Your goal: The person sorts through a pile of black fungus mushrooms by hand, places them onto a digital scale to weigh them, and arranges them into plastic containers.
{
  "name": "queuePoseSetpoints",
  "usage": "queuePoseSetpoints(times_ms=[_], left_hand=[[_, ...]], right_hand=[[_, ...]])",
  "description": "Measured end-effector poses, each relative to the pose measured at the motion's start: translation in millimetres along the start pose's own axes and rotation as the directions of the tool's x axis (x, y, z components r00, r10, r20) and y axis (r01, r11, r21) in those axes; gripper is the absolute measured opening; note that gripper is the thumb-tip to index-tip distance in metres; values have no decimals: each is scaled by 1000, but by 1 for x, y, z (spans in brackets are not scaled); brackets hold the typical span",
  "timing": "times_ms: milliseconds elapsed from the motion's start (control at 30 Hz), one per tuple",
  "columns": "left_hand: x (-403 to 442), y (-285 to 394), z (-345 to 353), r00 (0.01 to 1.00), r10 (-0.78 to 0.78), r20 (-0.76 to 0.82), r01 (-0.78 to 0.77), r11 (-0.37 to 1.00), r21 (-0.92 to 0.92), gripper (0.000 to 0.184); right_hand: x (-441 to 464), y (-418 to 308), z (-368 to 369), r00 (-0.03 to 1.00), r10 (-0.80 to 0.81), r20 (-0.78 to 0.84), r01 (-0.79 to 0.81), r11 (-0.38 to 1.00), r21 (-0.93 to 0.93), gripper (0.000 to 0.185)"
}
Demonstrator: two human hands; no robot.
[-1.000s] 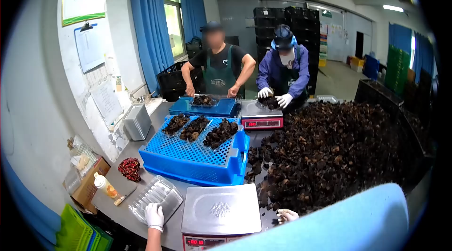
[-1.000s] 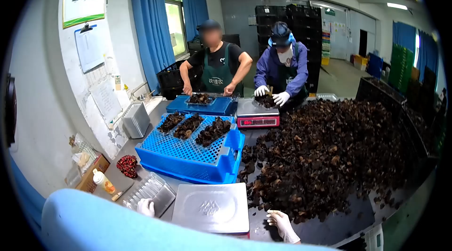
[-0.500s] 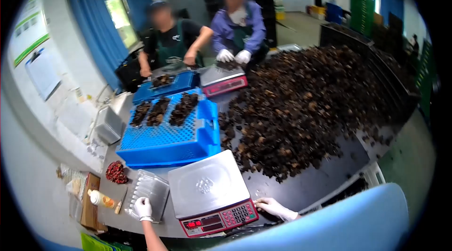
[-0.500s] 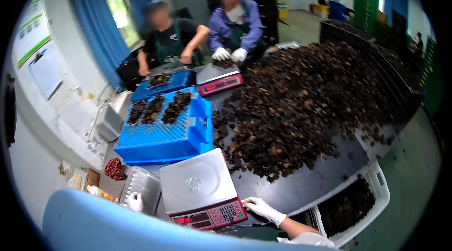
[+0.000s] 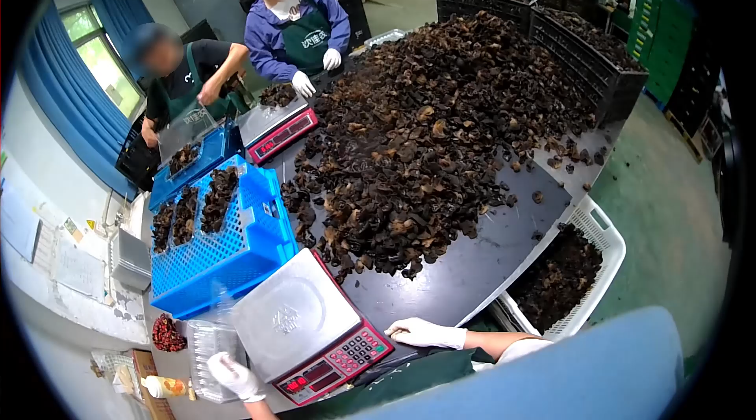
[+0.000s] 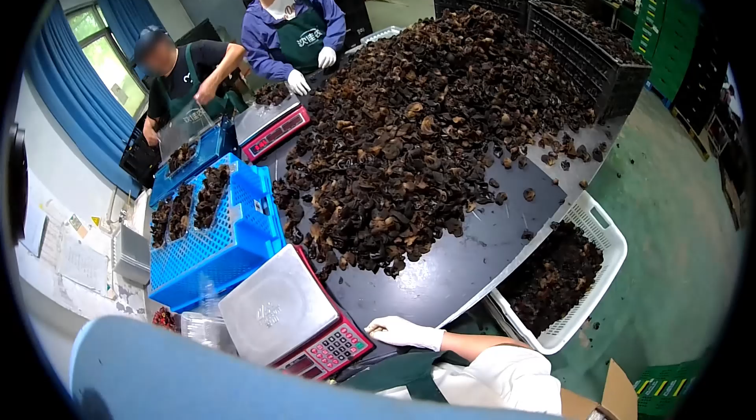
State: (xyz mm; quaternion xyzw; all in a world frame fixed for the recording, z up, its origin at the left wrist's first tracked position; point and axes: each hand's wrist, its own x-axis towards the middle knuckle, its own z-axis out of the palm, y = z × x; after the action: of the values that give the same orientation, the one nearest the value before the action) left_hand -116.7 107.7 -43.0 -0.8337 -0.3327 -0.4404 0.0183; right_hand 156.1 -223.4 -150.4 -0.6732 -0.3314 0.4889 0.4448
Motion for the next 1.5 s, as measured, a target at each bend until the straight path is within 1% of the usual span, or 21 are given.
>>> queuePoseSetpoints(times_ms=[67,100,167,233,300,367,400,433,500,600,700,767,867,967,1000,1033,1100,1167,1233,1433,1500], left_hand=[[-26,10,18,937,326,126,-335,940,59,8],[-36,31,21,954,246,170,-236,969,-76,10],[-58,25,20,863,295,410,-303,952,-47,18],[-58,36,14,866,314,390,-305,948,-87,23],[-56,67,3,869,327,372,-302,945,-124,27],[-45,142,6,973,68,222,-30,985,-170,35],[-45,166,15,965,8,261,71,955,-290,32],[-40,186,25,926,149,347,-33,947,-319,29],[-42,236,66,911,120,394,77,890,-450,30],[-39,283,136,883,156,443,95,865,-493,35],[-41,306,198,891,138,432,71,898,-433,44],[-49,313,226,876,111,470,22,963,-270,49],[-72,317,241,785,208,584,-30,954,-300,54],[-92,321,229,726,374,578,-97,887,-452,53],[-95,320,222,718,416,559,-124,865,-486,53],[-91,321,210,681,439,587,-131,861,-491,50],[-96,316,190,662,442,605,-205,883,-422,46],[-103,312,170,702,382,601,-137,901,-413,42],[-111,309,151,713,315,626,-68,920,-385,44],[-140,306,128,755,6,656,231,933,-274,80],[-148,299,140,769,-109,630,349,897,-271,84]], right_hand=[[-2,-2,-7,1000,-17,-1,17,1000,-7,32],[0,2,-12,1000,-15,4,15,1000,-4,32],[3,11,-24,971,-194,-137,192,981,-33,32],[1,-7,-55,937,-242,-254,220,969,-112,27],[13,-11,-89,742,-532,-408,369,832,-415,17],[30,-28,-127,489,-712,-504,366,692,-622,15],[31,-40,-145,545,-669,-505,256,706,-660,23],[47,-30,-150,424,-732,-533,134,633,-763,37],[63,-31,-160,530,-635,-562,-88,618,-781,50],[55,-19,-151,690,-615,-381,1,527,-850,58],[25,-5,-148,765,-597,-242,129,510,-851,47],[6,3,-151,746,-634,-201,203,504,-839,40],[-10,1,-168,689,-673,-269,228,553,-801,35],[-7,-6,-190,651,-603,-461,33,629,-776,60],[-7,0,-193,705,-571,-421,-10,585,-811,72],[-9,1,-190,750,-548,-371,13,573,-819,70],[-16,15,-181,815,-552,-180,166,518,-839,68],[-32,26,-169,847,-531,-20,303,513,-803,61],[-46,43,-158,831,-556,0,371,556,-744,57],[-88,49,-161,808,-565,-167,324,662,-676,65],[-95,53,-160,834,-540,-109,323,639,-699,67]])
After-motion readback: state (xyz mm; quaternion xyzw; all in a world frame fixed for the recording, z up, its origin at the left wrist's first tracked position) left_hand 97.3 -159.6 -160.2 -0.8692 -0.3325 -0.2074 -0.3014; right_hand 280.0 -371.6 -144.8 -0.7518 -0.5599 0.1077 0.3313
